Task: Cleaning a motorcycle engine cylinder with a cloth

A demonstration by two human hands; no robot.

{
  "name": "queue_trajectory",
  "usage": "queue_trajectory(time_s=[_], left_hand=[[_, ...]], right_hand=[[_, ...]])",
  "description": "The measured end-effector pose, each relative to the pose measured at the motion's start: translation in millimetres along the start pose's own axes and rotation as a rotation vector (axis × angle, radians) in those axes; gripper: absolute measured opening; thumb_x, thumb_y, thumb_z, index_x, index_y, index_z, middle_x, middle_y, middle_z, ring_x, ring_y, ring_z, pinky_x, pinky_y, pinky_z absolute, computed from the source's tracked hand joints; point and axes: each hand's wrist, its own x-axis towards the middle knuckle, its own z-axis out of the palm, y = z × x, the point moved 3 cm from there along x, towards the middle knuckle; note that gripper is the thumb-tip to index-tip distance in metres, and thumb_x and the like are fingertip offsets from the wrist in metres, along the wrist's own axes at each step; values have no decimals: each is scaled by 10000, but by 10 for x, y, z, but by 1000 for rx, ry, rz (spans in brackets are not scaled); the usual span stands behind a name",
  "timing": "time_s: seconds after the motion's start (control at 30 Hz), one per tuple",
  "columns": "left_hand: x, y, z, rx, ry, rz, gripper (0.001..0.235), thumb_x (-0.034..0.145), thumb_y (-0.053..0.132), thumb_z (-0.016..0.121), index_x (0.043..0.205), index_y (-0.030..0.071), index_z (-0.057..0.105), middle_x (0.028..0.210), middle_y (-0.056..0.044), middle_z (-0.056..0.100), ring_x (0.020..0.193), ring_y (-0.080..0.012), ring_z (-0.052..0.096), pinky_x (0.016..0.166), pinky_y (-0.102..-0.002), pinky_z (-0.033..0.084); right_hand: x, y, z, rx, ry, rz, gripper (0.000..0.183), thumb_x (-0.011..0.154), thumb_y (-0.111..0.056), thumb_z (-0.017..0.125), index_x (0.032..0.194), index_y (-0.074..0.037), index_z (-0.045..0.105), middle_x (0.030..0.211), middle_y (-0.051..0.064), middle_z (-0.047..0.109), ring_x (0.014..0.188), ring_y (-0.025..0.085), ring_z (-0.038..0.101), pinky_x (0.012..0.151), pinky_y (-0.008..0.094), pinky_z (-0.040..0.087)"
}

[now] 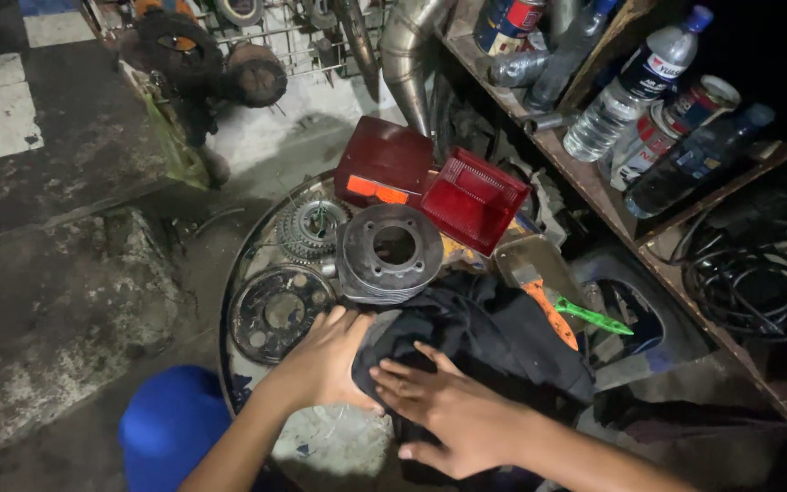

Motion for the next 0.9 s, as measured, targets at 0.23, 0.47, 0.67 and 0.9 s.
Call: queue_trajectory(time_s=[0.23, 0.47, 0.67, 0.9], left_hand=[[12, 39, -57, 20, -55, -58, 1201, 470, 675, 977, 1374, 63, 476, 1208, -148, 585, 1138, -345, 488, 1005, -515, 347], [27, 83, -71, -38, -78, -90, 1184, 473, 635, 976, 1407, 103, 478, 1270, -121, 589, 1169, -338, 478, 1023, -461, 339], [24, 74, -46, -13, -83, -85, 1175, 499, 660, 978, 1379, 70, 471, 1250, -147, 569, 1154, -354, 466, 1000, -464, 356], [22, 39, 0, 6, -65, -56, 1228, 475, 682, 976, 1389, 46, 460, 1261, -164, 573, 1158, -360, 477, 1004, -473, 368]], right_hand=[[-279, -40, 206, -42, -14, 2, 693, 974, -415, 597, 1452, 77, 497, 1560, 253, 451, 1490, 408, 333, 1170, 711, 48], [-646, 124, 596, -283, 49, 216, 789, 1001, -553, 533, 1465, 81, 455, 1583, 252, 398, 1544, 408, 199, 1179, 721, -18], [-589, 194, 459, -247, 105, 330, 804, 1021, -533, 564, 1502, 83, 375, 1655, 250, 271, 1576, 386, 111, 1191, 669, -6], [-390, 429, 389, -216, 126, 370, 798, 1025, -498, 534, 1531, 87, 337, 1664, 258, 245, 1576, 369, 120, 1202, 638, 2]])
